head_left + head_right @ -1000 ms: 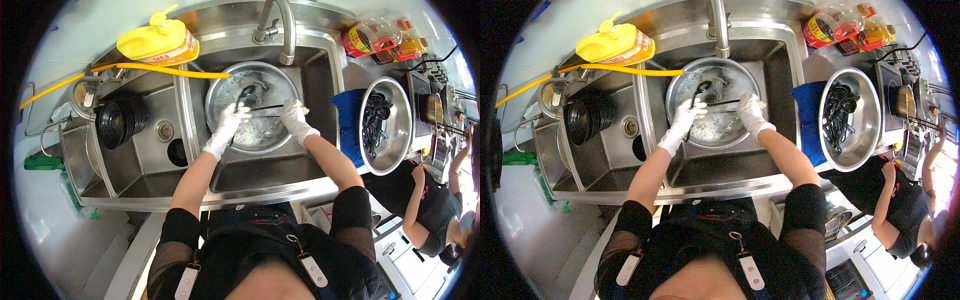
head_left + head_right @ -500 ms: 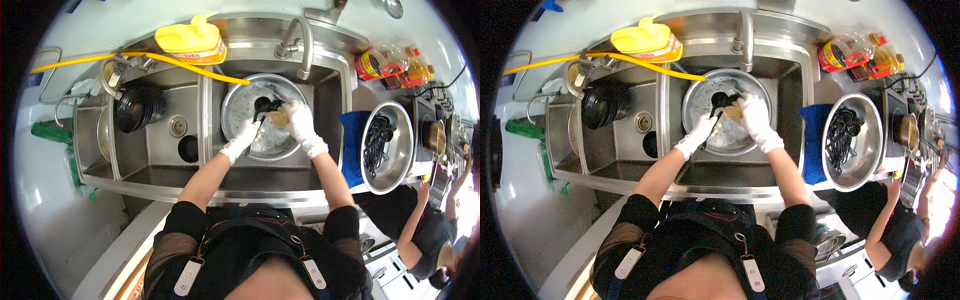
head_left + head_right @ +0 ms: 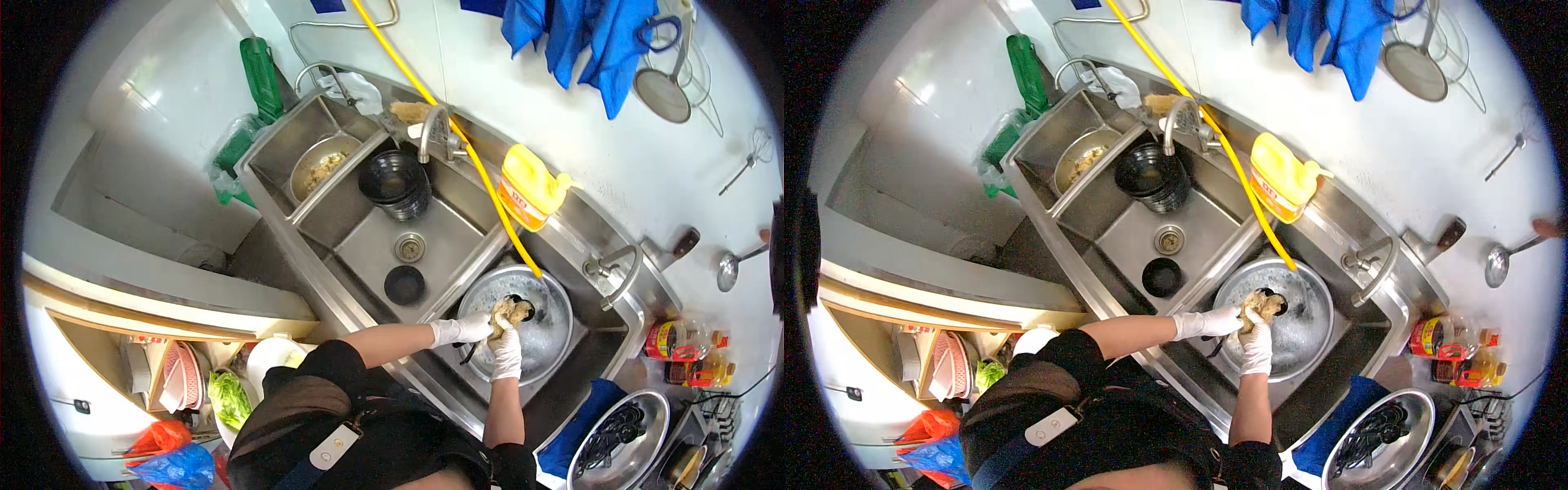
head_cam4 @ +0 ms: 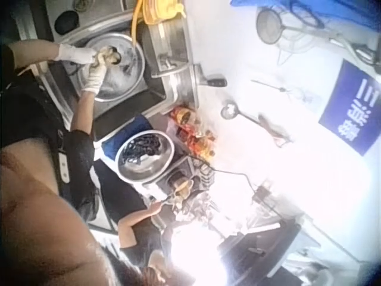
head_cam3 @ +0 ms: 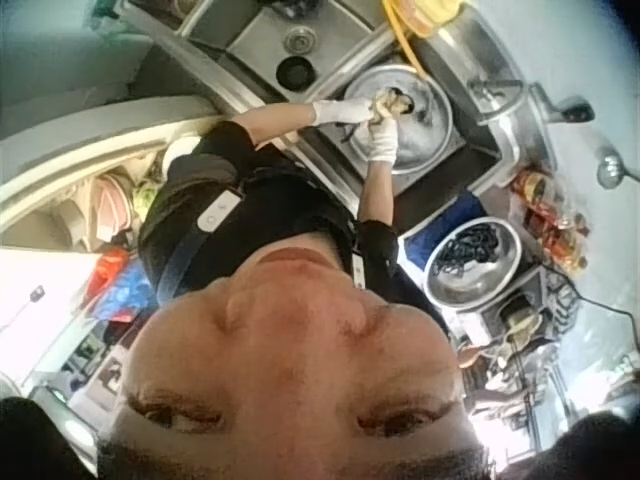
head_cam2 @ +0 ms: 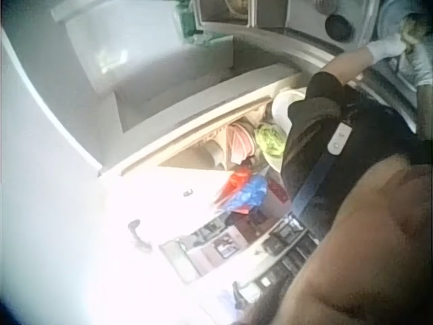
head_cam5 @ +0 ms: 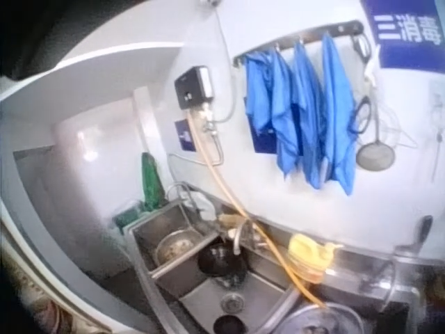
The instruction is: Washing long black utensils and bowls in a soapy basin within a commercial sink.
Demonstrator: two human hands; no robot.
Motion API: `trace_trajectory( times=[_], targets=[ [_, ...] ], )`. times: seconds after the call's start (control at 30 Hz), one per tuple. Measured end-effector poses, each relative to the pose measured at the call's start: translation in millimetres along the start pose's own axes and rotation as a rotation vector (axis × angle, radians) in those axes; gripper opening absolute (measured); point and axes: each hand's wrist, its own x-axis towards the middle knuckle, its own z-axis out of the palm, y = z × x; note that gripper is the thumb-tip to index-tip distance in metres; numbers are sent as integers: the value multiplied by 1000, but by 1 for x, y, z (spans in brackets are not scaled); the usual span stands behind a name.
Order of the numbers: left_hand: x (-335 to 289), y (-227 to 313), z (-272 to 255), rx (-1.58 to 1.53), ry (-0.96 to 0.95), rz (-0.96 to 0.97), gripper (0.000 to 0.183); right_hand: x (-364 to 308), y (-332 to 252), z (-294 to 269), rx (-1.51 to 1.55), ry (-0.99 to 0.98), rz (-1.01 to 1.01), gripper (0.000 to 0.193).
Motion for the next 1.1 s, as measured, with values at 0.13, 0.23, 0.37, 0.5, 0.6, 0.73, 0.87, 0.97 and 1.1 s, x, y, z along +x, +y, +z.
trace_trajectory(
  times=[0.13,0.23,0.37,0.5,0.6,0.73,0.87,0.97,1.1],
  targets=[
    [2,15,-45,277,-290,-22,38,19,10,3,87,146,67,23],
    [-12,47,-138,395,-455,279,39,19,15,4,62,213,-29,30],
    [-35,114,-342,516,31,781,22,5,25,-4,-65,261,-191,47],
    [-15,192,-522,374,751,341,29,-4,47,-10,-71,389,-206,43],
    [10,234,-621,1048,1072,506,25,-2,63,-8,-75,458,-165,39],
    [42,252,-685,1137,955,275,38,8,75,-2,-68,504,-196,41],
    [46,245,-705,1096,928,374,33,20,80,-1,-91,568,-229,43],
    [36,240,-717,1593,817,270,48,27,82,3,-122,488,-277,31],
    [26,235,-729,1633,781,366,45,31,79,18,-173,477,-262,39]
  ],
)
